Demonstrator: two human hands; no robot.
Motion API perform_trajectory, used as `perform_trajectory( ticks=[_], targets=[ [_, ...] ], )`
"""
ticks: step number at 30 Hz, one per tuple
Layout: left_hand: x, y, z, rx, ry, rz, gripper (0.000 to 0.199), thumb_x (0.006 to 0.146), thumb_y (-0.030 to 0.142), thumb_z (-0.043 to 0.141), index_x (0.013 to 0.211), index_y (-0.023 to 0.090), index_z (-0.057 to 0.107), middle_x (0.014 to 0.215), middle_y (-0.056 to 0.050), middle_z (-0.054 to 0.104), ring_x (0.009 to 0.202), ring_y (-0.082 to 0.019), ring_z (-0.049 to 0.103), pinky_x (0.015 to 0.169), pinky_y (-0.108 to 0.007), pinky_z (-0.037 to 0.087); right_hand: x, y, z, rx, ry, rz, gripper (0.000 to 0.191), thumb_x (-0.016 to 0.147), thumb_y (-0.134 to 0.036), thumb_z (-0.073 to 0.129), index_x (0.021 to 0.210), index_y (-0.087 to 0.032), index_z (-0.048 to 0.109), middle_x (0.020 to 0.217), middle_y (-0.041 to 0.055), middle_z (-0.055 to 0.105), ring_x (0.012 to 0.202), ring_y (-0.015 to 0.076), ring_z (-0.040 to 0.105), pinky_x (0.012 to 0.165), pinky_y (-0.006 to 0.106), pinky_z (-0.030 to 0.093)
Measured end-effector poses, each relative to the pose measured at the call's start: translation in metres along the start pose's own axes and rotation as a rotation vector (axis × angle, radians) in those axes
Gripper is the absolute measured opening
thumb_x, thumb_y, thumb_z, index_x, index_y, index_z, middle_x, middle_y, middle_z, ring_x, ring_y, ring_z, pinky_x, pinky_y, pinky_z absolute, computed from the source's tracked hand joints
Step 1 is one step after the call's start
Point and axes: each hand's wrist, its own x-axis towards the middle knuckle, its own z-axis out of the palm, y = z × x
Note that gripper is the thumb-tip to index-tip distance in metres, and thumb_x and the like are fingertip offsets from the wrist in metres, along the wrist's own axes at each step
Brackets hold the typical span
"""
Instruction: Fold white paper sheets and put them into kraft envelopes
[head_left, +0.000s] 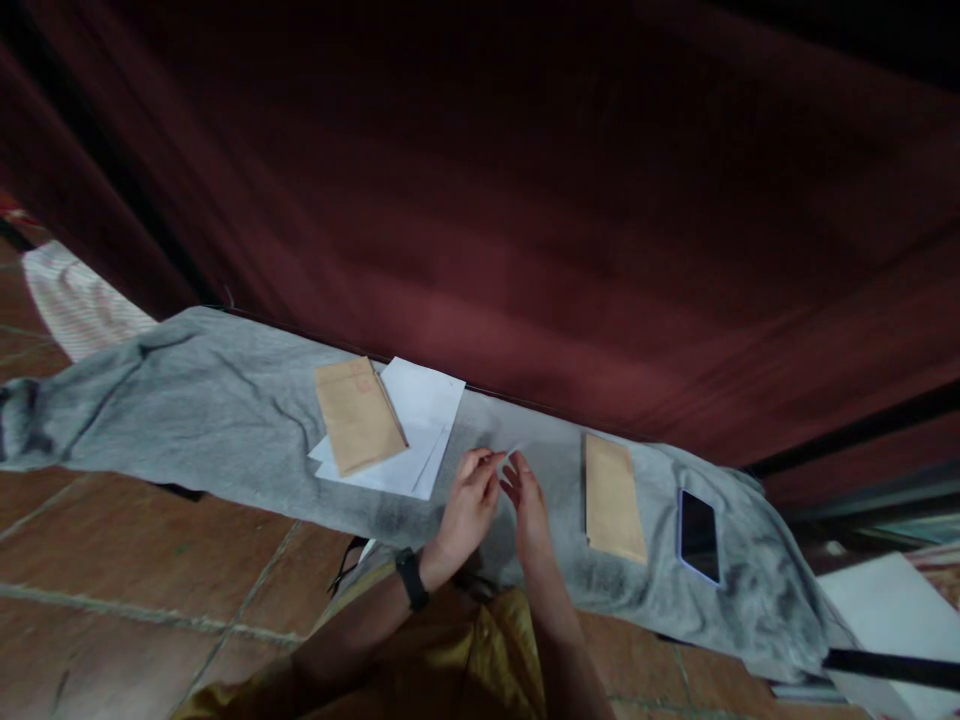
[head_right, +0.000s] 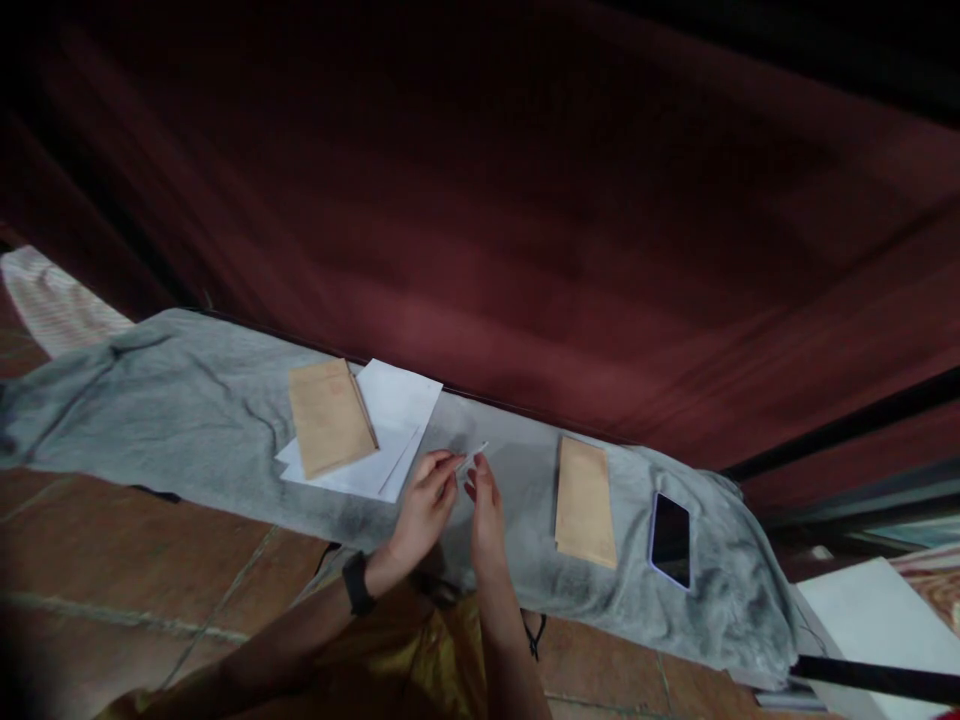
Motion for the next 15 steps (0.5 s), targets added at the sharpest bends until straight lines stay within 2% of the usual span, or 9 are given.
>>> perform_trajectory(
  ticks=[2, 5, 10, 15],
  targets=[
    [-0.011, 0.003, 0.005, 0.029, -0.099, 0.061, 0.046, 0.090, 0.007, 0.050, 0.129, 0.024, 0.066, 0.124, -0.009, 0.063, 0.120, -0.022, 0.059, 0.107, -0.041, 0.051, 0.001, -0.003, 0.004, 0.087, -0.035, 0.021, 0.044, 0.087, -0.059, 0.059, 0.108, -0.021, 0.070, 0.111, 0.0065, 0.075, 0.102, 0.0223, 0.069, 0.091, 0.035, 0.054],
    [-0.026, -0.004, 0.013, 0.033, -0.189, 0.073, 0.048, 0.088, 0.007, 0.054, 0.133, 0.024, 0.063, 0.130, -0.010, 0.063, 0.124, -0.024, 0.059, 0.110, -0.045, 0.051, 0.005, 0.010, -0.005, 0.049, 0.031, 0.007, 0.031, 0.081, -0.052, 0.064, 0.089, -0.022, 0.067, 0.092, 0.0024, 0.074, 0.087, 0.0195, 0.068, 0.082, 0.032, 0.055],
    [-0.036, -0.037, 0.012, 0.105, -0.180, 0.046, 0.034, 0.095, 0.016, 0.051, 0.122, 0.023, 0.070, 0.135, -0.011, 0.061, 0.130, -0.025, 0.057, 0.113, -0.047, 0.050, 0.021, 0.038, -0.036, -0.271, 0.111, -0.035, 0.037, 0.081, -0.054, 0.057, 0.090, -0.019, 0.069, 0.086, 0.0050, 0.075, 0.078, 0.0195, 0.067, 0.073, 0.031, 0.055],
    [-0.038, -0.072, 0.008, 0.340, -0.213, 0.021, 0.040, 0.099, 0.024, 0.049, 0.137, 0.019, 0.059, 0.148, -0.015, 0.053, 0.138, -0.028, 0.052, 0.115, -0.051, 0.047, 0.035, 0.050, -0.057, -0.482, 0.171, -0.070, 0.033, 0.080, -0.050, 0.058, 0.080, -0.020, 0.071, 0.077, 0.0070, 0.075, 0.071, 0.0216, 0.064, 0.069, 0.033, 0.052]
  ],
)
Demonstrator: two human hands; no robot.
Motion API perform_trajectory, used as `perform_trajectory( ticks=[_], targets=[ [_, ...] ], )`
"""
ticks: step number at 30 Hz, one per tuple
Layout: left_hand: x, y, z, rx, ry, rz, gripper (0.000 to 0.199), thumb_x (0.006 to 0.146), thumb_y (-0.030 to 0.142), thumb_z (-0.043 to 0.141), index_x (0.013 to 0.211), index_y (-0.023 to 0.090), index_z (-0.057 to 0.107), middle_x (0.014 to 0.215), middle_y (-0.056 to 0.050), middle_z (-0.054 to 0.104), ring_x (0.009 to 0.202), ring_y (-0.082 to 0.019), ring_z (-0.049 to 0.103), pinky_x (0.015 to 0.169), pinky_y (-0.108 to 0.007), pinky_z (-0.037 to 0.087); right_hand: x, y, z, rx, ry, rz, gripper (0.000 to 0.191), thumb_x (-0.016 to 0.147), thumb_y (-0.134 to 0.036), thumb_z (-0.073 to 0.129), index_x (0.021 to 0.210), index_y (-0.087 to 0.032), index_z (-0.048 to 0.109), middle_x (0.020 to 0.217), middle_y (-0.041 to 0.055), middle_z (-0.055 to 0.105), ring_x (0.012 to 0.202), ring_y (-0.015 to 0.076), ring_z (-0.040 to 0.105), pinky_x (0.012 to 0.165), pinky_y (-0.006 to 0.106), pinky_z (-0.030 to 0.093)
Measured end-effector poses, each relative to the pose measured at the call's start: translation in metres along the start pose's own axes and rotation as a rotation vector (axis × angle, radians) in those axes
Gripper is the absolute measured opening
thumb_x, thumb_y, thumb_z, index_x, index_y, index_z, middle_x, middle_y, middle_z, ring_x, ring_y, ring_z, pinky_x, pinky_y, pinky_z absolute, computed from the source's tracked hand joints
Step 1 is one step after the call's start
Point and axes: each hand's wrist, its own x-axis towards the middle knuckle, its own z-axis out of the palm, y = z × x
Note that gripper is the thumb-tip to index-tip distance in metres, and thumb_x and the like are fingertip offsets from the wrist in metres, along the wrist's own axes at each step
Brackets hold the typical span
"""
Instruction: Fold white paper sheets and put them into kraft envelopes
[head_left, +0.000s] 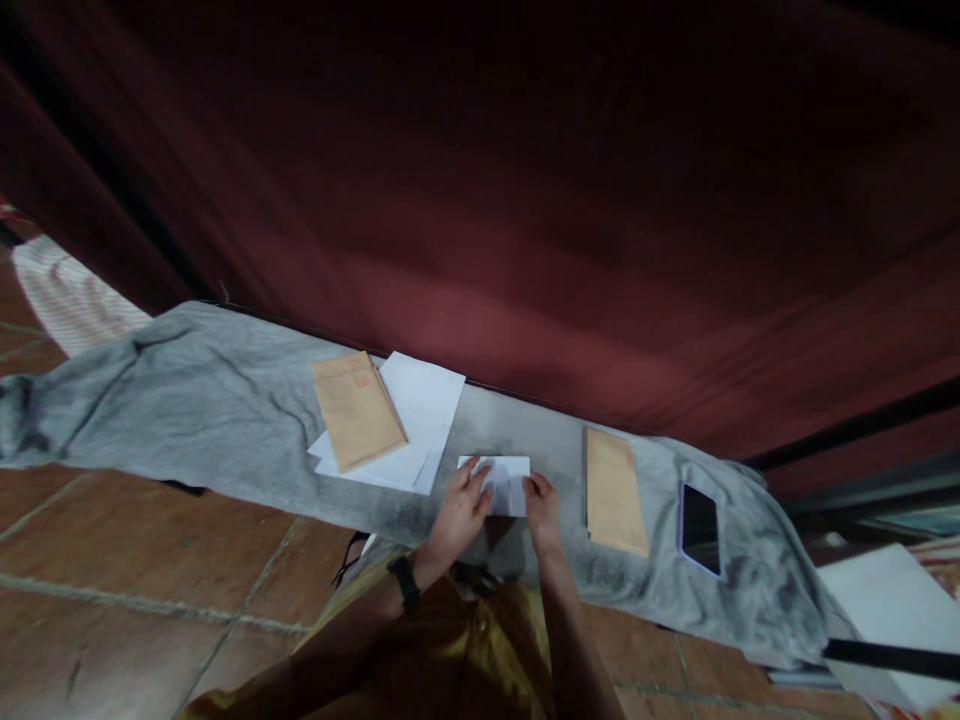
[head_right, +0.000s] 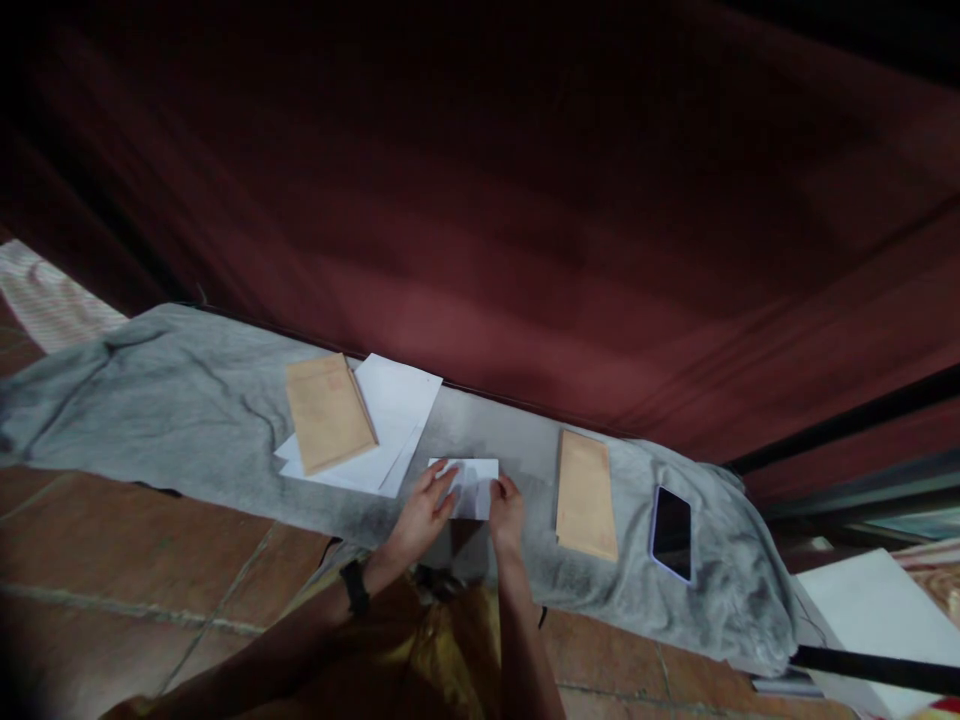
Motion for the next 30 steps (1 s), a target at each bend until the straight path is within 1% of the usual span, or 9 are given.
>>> perform_trajectory(
  ticks=[4, 6, 8, 13, 20, 23, 26, 28, 30],
  targets=[
    [-0.010, -0.007, 0.010, 0.159, -0.101, 0.094, 0.047, 0.101, 0.027, 0.046, 0.148, 0.018, 0.047, 0.160, -0.015, 0.042, 0.148, -0.029, 0.040, 0.117, -0.051, 0.044, -0.001, 0.006, 0.000, -0.262, 0.028, -0.061, 0.031, 0.085, -0.039, 0.052, 0.091, -0.018, 0.073, 0.086, 0.0104, 0.076, 0.077, 0.0233, 0.068, 0.075, 0.033, 0.052],
    [-0.015, -0.002, 0.015, 0.229, -0.144, 0.156, 0.050, 0.101, 0.028, 0.046, 0.150, 0.017, 0.044, 0.163, -0.016, 0.038, 0.152, -0.030, 0.034, 0.118, -0.052, 0.041, -0.003, 0.007, 0.001, -0.413, 0.045, -0.097, 0.032, 0.089, -0.037, 0.048, 0.094, -0.018, 0.073, 0.090, 0.0122, 0.077, 0.080, 0.0239, 0.070, 0.077, 0.033, 0.052],
    [-0.017, 0.004, 0.019, 0.284, -0.170, 0.202, 0.052, 0.101, 0.029, 0.047, 0.152, 0.017, 0.042, 0.164, -0.016, 0.036, 0.154, -0.030, 0.030, 0.120, -0.053, 0.038, -0.003, 0.008, 0.000, -0.474, 0.049, -0.109, 0.032, 0.092, -0.036, 0.046, 0.096, -0.017, 0.072, 0.092, 0.0130, 0.077, 0.081, 0.0241, 0.071, 0.076, 0.032, 0.052],
    [-0.013, 0.014, 0.026, 0.349, -0.215, 0.244, 0.052, 0.103, 0.032, 0.046, 0.152, 0.016, 0.043, 0.163, -0.014, 0.039, 0.153, -0.028, 0.032, 0.122, -0.052, 0.034, 0.001, 0.010, -0.008, -0.525, 0.044, -0.097, 0.031, 0.095, -0.033, 0.046, 0.095, -0.016, 0.072, 0.088, 0.0130, 0.078, 0.079, 0.0232, 0.072, 0.070, 0.029, 0.050],
    [-0.008, 0.013, 0.033, 0.425, -0.259, 0.233, 0.055, 0.104, 0.045, 0.043, 0.152, 0.019, 0.046, 0.162, -0.013, 0.042, 0.152, -0.028, 0.034, 0.125, -0.052, 0.027, -0.009, 0.006, -0.003, -0.855, 0.068, -0.099, 0.027, 0.101, -0.033, 0.048, 0.104, -0.017, 0.069, 0.098, 0.0123, 0.076, 0.086, 0.0216, 0.072, 0.074, 0.027, 0.047],
    [-0.008, 0.013, 0.035, 0.447, -0.276, 0.225, 0.057, 0.104, 0.048, 0.042, 0.152, 0.019, 0.046, 0.162, -0.013, 0.041, 0.152, -0.028, 0.035, 0.125, -0.051, 0.026, -0.010, 0.004, -0.004, -0.868, 0.114, -0.169, 0.028, 0.101, -0.034, 0.047, 0.113, -0.015, 0.065, 0.106, 0.0143, 0.073, 0.098, 0.0236, 0.070, 0.081, 0.029, 0.049],
    [-0.008, 0.013, 0.038, 0.454, -0.271, 0.211, 0.056, 0.105, 0.045, 0.042, 0.154, 0.018, 0.045, 0.163, -0.014, 0.040, 0.152, -0.028, 0.034, 0.125, -0.052, 0.025, -0.012, 0.006, -0.006, -0.783, 0.135, -0.263, 0.035, 0.103, -0.035, 0.041, 0.119, -0.013, 0.063, 0.114, 0.0172, 0.070, 0.109, 0.0266, 0.065, 0.093, 0.036, 0.050],
    [-0.007, 0.012, 0.041, 0.458, -0.280, 0.212, 0.054, 0.104, 0.039, 0.043, 0.154, 0.018, 0.044, 0.163, -0.014, 0.039, 0.152, -0.029, 0.033, 0.125, -0.053, 0.025, -0.016, 0.009, -0.005, -0.668, 0.086, -0.323, 0.039, 0.104, -0.036, 0.036, 0.123, -0.015, 0.063, 0.119, 0.0163, 0.069, 0.112, 0.0254, 0.064, 0.099, 0.038, 0.049],
    [-0.006, 0.010, 0.044, 0.461, -0.302, 0.231, 0.055, 0.102, 0.030, 0.044, 0.156, 0.018, 0.041, 0.163, -0.015, 0.038, 0.153, -0.030, 0.032, 0.124, -0.055, 0.026, -0.024, 0.015, -0.002, -0.567, -0.005, -0.379, 0.043, 0.106, -0.036, 0.030, 0.128, -0.017, 0.062, 0.126, 0.0147, 0.068, 0.118, 0.0233, 0.063, 0.104, 0.039, 0.048]
  ],
)
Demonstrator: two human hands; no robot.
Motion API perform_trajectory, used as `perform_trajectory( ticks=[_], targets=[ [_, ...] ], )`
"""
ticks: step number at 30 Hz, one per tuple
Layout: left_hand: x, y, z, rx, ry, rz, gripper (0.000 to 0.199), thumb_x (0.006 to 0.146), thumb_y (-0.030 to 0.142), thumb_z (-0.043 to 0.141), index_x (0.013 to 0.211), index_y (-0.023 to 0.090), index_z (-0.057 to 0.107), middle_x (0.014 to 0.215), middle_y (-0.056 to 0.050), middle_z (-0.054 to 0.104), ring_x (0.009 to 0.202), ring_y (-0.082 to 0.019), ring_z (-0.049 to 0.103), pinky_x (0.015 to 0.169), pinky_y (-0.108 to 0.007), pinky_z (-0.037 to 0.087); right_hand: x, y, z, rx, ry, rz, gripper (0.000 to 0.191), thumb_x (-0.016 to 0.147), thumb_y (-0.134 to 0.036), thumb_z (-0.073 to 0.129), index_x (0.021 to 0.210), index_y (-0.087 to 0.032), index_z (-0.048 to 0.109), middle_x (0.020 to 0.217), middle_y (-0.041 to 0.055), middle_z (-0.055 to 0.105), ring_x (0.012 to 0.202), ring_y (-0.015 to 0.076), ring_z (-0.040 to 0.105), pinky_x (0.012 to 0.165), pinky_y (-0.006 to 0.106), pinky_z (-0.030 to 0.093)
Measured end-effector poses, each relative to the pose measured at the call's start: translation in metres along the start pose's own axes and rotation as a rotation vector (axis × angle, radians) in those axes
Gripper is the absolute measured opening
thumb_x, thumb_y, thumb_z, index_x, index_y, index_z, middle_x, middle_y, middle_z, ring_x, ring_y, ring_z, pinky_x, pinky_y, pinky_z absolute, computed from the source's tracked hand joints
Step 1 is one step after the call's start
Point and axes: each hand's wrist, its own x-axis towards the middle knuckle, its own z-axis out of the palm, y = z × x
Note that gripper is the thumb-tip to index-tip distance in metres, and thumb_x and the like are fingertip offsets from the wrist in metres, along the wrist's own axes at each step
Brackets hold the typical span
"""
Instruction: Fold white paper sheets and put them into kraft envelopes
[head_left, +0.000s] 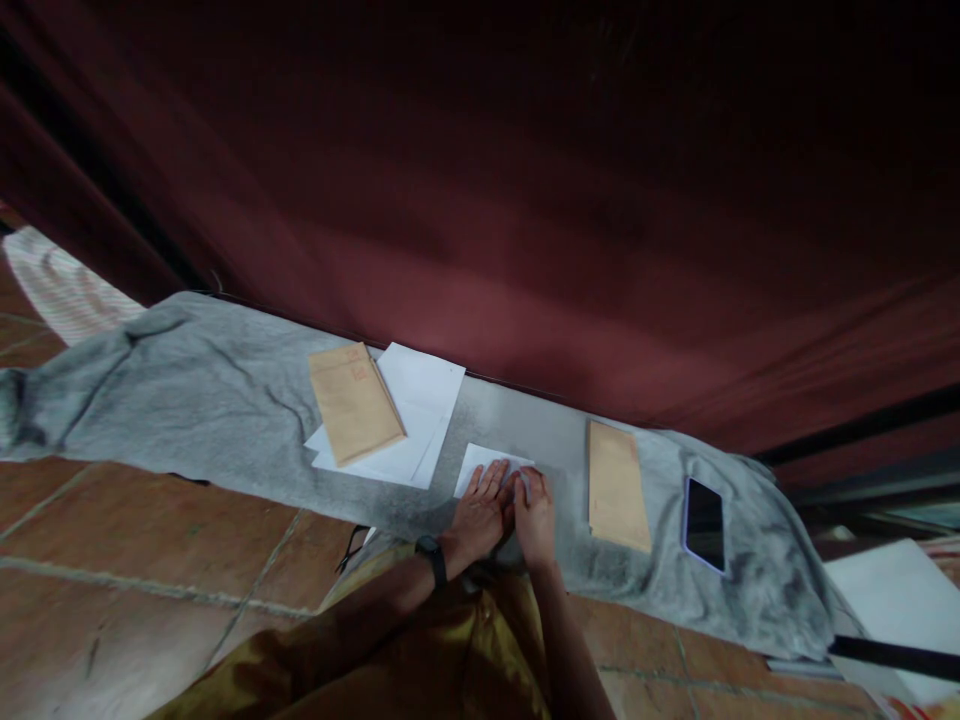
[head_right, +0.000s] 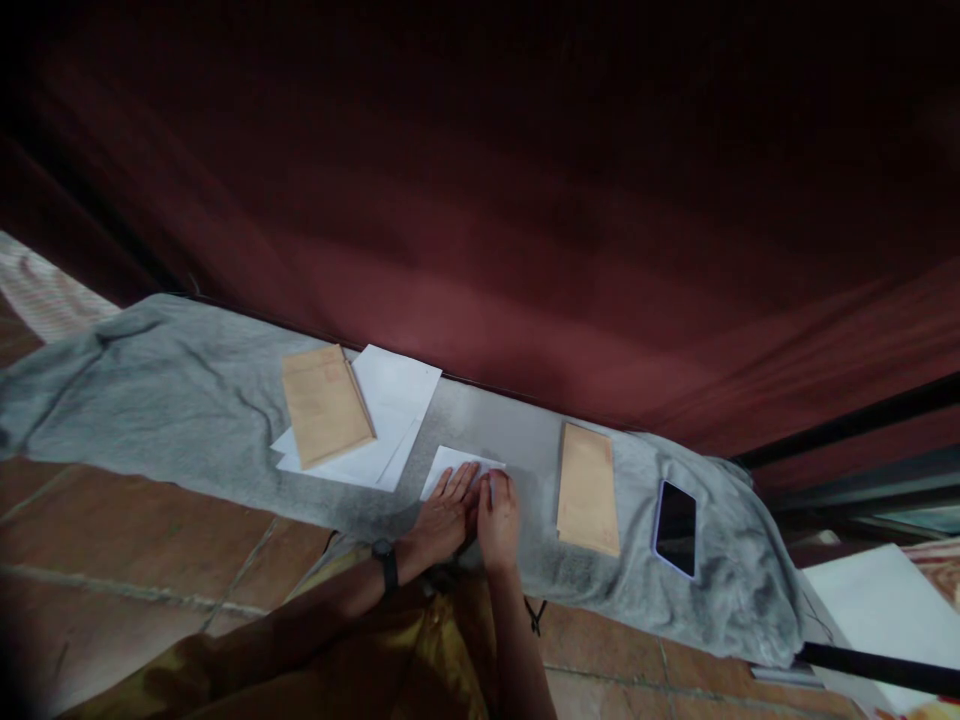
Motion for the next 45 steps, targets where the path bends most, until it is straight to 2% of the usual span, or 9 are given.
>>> perform_trajectory(
  ticks=[2, 5, 8, 14, 20, 31, 36, 39, 45],
  targets=[
    [0.001, 0.000, 0.003, 0.004, -0.012, 0.022, 0.060, 0.098, 0.021, 0.045, 0.158, 0.018, 0.038, 0.164, -0.015, 0.036, 0.153, -0.030, 0.031, 0.124, -0.055, 0.025, -0.009, -0.001, 0.006, 0.017, -0.069, -0.075, 0.048, 0.106, -0.034, 0.026, 0.136, -0.017, 0.059, 0.138, 0.0149, 0.064, 0.130, 0.0230, 0.058, 0.111, 0.043, 0.044],
    [0.003, 0.000, 0.002, -0.001, -0.011, 0.018, 0.066, 0.094, 0.014, 0.045, 0.159, 0.018, 0.036, 0.164, -0.014, 0.036, 0.154, -0.029, 0.030, 0.125, -0.054, 0.024, -0.017, -0.001, 0.011, -0.116, -0.149, -0.135, 0.052, 0.106, -0.031, 0.025, 0.149, -0.015, 0.048, 0.153, 0.0158, 0.053, 0.145, 0.0242, 0.045, 0.120, 0.051, 0.033],
    [0.005, -0.002, -0.004, -0.016, -0.019, 0.001, 0.064, 0.095, 0.015, 0.042, 0.158, 0.015, 0.037, 0.164, -0.013, 0.037, 0.153, -0.028, 0.031, 0.126, -0.051, 0.025, -0.016, 0.001, 0.012, -0.238, -0.184, -0.138, 0.054, 0.107, -0.031, 0.024, 0.156, -0.016, 0.040, 0.158, 0.0146, 0.046, 0.149, 0.0232, 0.039, 0.122, 0.052, 0.028],
    [0.005, -0.019, -0.016, -0.049, -0.009, -0.028, 0.056, 0.102, 0.027, 0.039, 0.155, 0.011, 0.040, 0.162, -0.016, 0.040, 0.153, -0.027, 0.031, 0.126, -0.048, 0.023, -0.011, 0.015, 0.013, -0.377, -0.182, -0.225, 0.056, 0.107, -0.033, 0.025, 0.158, -0.014, 0.036, 0.161, 0.0157, 0.041, 0.151, 0.0240, 0.034, 0.123, 0.050, 0.024],
    [-0.002, -0.035, -0.018, -0.052, 0.021, -0.065, 0.064, 0.102, 0.050, 0.045, 0.154, 0.013, 0.042, 0.163, -0.017, 0.037, 0.154, -0.029, 0.030, 0.127, -0.050, 0.021, -0.008, 0.025, 0.013, -0.437, -0.112, -0.295, 0.055, 0.108, -0.032, 0.027, 0.159, -0.012, 0.035, 0.162, 0.0190, 0.038, 0.150, 0.0259, 0.036, 0.123, 0.053, 0.025],
    [-0.009, -0.041, -0.015, -0.047, 0.059, -0.140, 0.071, 0.100, 0.050, 0.046, 0.157, 0.010, 0.035, 0.163, -0.019, 0.036, 0.154, -0.030, 0.029, 0.126, -0.051, 0.022, -0.007, 0.027, 0.007, -0.356, -0.001, -0.228, 0.056, 0.108, -0.036, 0.027, 0.155, -0.007, 0.039, 0.156, 0.0254, 0.045, 0.147, 0.0318, 0.040, 0.117, 0.060, 0.031],
    [-0.007, -0.037, -0.020, -0.024, 0.019, -0.128, 0.069, 0.100, 0.046, 0.045, 0.156, 0.007, 0.036, 0.164, -0.020, 0.034, 0.155, -0.031, 0.025, 0.127, -0.052, 0.016, -0.019, 0.004, 0.020, -0.222, -0.099, -0.263, 0.056, 0.108, -0.035, 0.024, 0.158, -0.011, 0.032, 0.160, 0.0196, 0.041, 0.150, 0.0260, 0.034, 0.119, 0.054, 0.034],
    [-0.008, -0.036, -0.021, 0.004, -0.005, -0.111, 0.068, 0.099, 0.042, 0.044, 0.156, 0.005, 0.035, 0.165, -0.021, 0.032, 0.156, -0.032, 0.023, 0.127, -0.053, 0.015, -0.026, -0.007, 0.024, -0.237, -0.161, -0.259, 0.056, 0.107, -0.033, 0.025, 0.158, -0.012, 0.034, 0.161, 0.0185, 0.041, 0.150, 0.0263, 0.034, 0.120, 0.054, 0.031],
    [-0.008, -0.035, -0.026, 0.017, -0.022, -0.049, 0.062, 0.101, 0.041, 0.043, 0.155, 0.011, 0.040, 0.164, -0.017, 0.034, 0.155, -0.031, 0.026, 0.127, -0.057, 0.015, -0.028, -0.007, 0.021, -0.339, -0.161, -0.238, 0.055, 0.107, -0.032, 0.027, 0.158, -0.015, 0.036, 0.161, 0.0174, 0.041, 0.150, 0.0270, 0.035, 0.120, 0.054, 0.029]
  ],
)
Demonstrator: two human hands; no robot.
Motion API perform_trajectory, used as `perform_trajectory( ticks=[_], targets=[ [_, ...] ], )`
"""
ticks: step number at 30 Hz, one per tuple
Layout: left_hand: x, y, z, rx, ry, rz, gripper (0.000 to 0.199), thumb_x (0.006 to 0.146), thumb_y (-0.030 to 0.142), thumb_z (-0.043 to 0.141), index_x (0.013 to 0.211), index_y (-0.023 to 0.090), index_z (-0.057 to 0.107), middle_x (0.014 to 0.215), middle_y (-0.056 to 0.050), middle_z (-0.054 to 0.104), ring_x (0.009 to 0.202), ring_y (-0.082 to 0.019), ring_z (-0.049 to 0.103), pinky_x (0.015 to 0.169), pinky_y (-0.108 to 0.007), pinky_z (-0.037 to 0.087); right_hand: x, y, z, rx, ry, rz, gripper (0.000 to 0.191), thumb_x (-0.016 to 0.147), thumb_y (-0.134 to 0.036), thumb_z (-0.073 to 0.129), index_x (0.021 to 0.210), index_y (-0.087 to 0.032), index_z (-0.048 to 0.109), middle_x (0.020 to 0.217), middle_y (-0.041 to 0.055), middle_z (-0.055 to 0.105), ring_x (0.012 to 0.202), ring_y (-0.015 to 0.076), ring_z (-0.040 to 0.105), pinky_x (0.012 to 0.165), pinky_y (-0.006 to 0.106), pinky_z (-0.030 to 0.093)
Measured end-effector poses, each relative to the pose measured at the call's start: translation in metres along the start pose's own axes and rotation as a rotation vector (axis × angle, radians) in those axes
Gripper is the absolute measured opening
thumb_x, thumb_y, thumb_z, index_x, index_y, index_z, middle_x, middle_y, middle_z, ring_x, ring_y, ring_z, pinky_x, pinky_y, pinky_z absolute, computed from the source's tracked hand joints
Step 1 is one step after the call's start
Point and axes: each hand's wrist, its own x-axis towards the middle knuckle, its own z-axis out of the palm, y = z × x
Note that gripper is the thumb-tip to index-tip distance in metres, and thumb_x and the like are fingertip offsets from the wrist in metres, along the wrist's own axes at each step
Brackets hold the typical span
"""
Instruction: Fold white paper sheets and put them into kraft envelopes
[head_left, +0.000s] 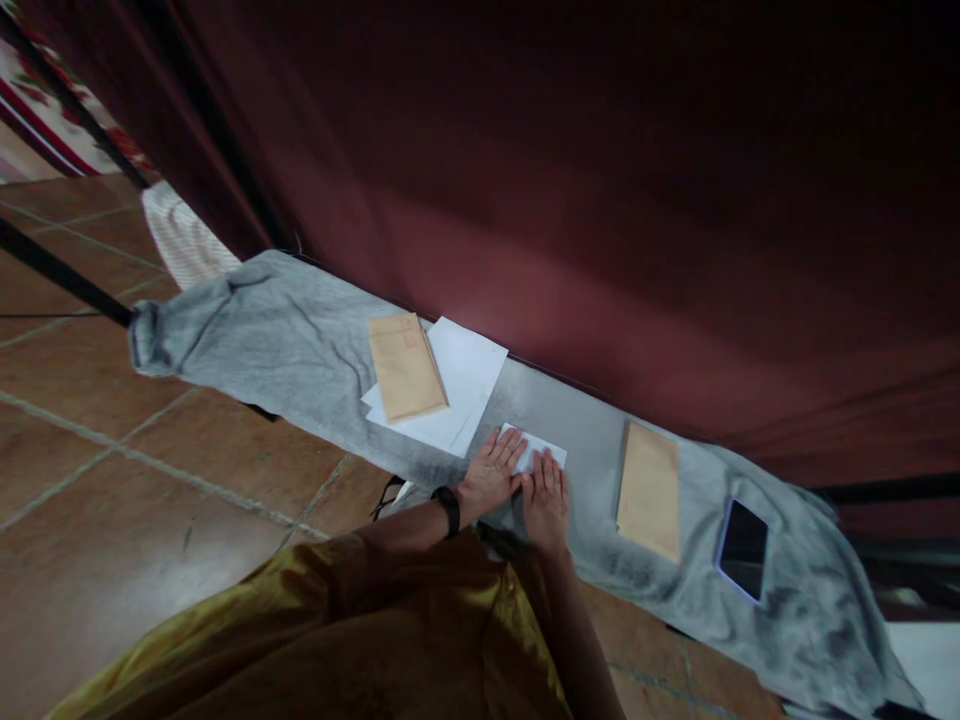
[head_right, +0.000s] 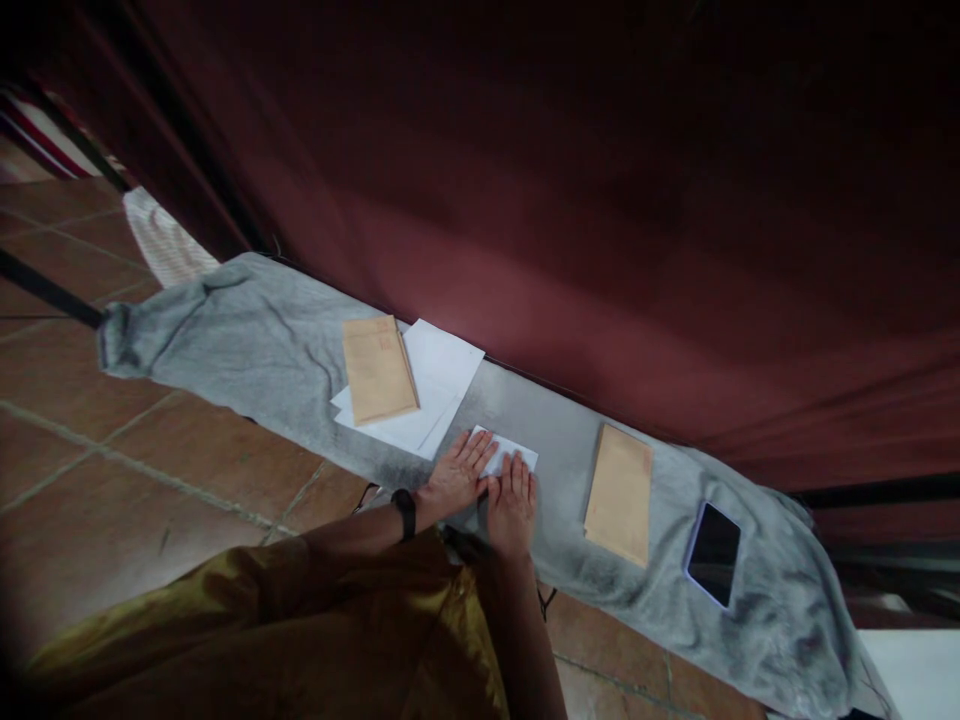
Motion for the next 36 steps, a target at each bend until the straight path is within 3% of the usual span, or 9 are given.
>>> perform_trajectory(
  ticks=[7, 18, 22, 27, 31, 36],
  targets=[
    [0.000, 0.002, -0.007, -0.033, 0.011, 0.052, 0.051, 0.103, 0.037, 0.047, 0.150, 0.018, 0.050, 0.162, -0.009, 0.041, 0.153, -0.029, 0.031, 0.127, -0.051, 0.017, -0.001, 0.007, -0.002, -0.025, 0.026, -0.009, 0.055, 0.107, -0.031, 0.025, 0.156, -0.012, 0.038, 0.161, 0.0198, 0.041, 0.149, 0.0299, 0.037, 0.119, 0.056, 0.030],
    [0.000, -0.006, 0.008, -0.073, 0.038, 0.019, 0.053, 0.104, 0.039, 0.045, 0.153, 0.022, 0.045, 0.162, -0.009, 0.041, 0.153, -0.026, 0.033, 0.127, -0.051, 0.021, -0.007, 0.025, -0.003, 0.001, 0.099, 0.099, 0.059, 0.108, -0.039, 0.026, 0.158, -0.009, 0.035, 0.159, 0.0197, 0.044, 0.149, 0.0287, 0.038, 0.122, 0.053, 0.030],
    [0.001, -0.006, 0.005, -0.046, 0.050, 0.019, 0.051, 0.104, 0.038, 0.044, 0.152, 0.020, 0.047, 0.161, -0.012, 0.042, 0.151, -0.028, 0.035, 0.126, -0.053, 0.023, -0.018, 0.035, -0.008, 0.146, 0.118, 0.008, 0.052, 0.108, -0.034, 0.028, 0.153, -0.015, 0.045, 0.155, 0.0158, 0.051, 0.145, 0.0261, 0.045, 0.119, 0.054, 0.038],
    [0.008, 0.011, 0.001, -0.074, 0.057, 0.085, 0.050, 0.106, 0.034, 0.037, 0.150, 0.013, 0.048, 0.160, -0.014, 0.044, 0.151, -0.025, 0.036, 0.127, -0.047, 0.023, -0.045, 0.043, -0.009, 0.223, 0.160, -0.172, 0.046, 0.103, -0.020, 0.037, 0.146, -0.019, 0.053, 0.144, 0.0139, 0.061, 0.136, 0.0249, 0.054, 0.114, 0.053, 0.046],
    [0.018, 0.034, 0.008, -0.171, -0.025, 0.290, 0.048, 0.108, 0.037, 0.033, 0.149, 0.018, 0.050, 0.158, -0.008, 0.047, 0.150, -0.018, 0.038, 0.126, -0.039, 0.025, -0.052, 0.040, -0.010, 0.255, 0.233, -0.132, 0.043, 0.099, -0.013, 0.039, 0.138, -0.019, 0.058, 0.129, 0.0137, 0.068, 0.127, 0.0248, 0.059, 0.111, 0.053, 0.049],
    [0.034, 0.042, 0.017, -0.193, -0.081, 0.322, 0.054, 0.109, 0.046, 0.029, 0.150, 0.016, 0.049, 0.161, -0.010, 0.043, 0.152, -0.019, 0.034, 0.125, -0.040, 0.022, -0.049, 0.034, -0.016, 0.328, 0.237, -0.100, 0.036, 0.098, -0.013, 0.042, 0.128, -0.022, 0.061, 0.115, 0.0104, 0.068, 0.117, 0.0238, 0.060, 0.107, 0.051, 0.052]
  ],
)
